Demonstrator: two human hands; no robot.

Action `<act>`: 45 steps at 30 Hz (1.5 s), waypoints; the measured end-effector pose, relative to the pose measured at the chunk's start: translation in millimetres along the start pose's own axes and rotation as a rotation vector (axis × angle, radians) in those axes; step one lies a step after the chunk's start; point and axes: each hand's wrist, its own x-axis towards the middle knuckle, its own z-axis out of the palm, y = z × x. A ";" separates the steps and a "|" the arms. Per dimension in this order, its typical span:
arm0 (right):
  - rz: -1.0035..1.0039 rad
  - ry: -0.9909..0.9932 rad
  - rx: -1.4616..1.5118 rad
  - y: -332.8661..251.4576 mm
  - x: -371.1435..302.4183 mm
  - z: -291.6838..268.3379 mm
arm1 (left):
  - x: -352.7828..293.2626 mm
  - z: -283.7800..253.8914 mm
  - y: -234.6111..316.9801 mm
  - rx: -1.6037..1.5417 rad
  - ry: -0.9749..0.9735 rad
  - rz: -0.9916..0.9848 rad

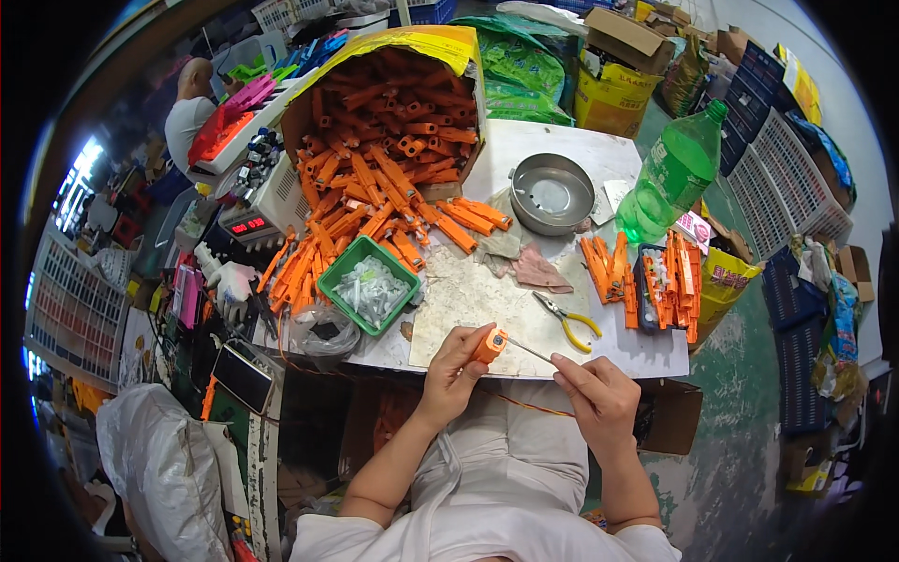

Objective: The person assembles orange plastic components by inserting small white cylindrical pieces into them. They use a metal tool to push the white pieces into the orange parts and place the finished assemblies on the table. The person handles the parts one at a time, repeating the insertion process throughout the clip.

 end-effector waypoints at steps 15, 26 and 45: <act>-0.182 0.100 -0.176 6.7 -29.3 13.7 | 8.2 -17.4 26.0 0.191 -0.224 0.035; 0.660 -0.159 0.718 9.9 -30.9 8.6 | -0.8 -15.7 25.2 0.204 -0.215 -0.049; -0.004 -0.026 0.041 4.6 -26.6 -1.1 | 2.0 -9.6 25.7 0.100 -0.206 -0.120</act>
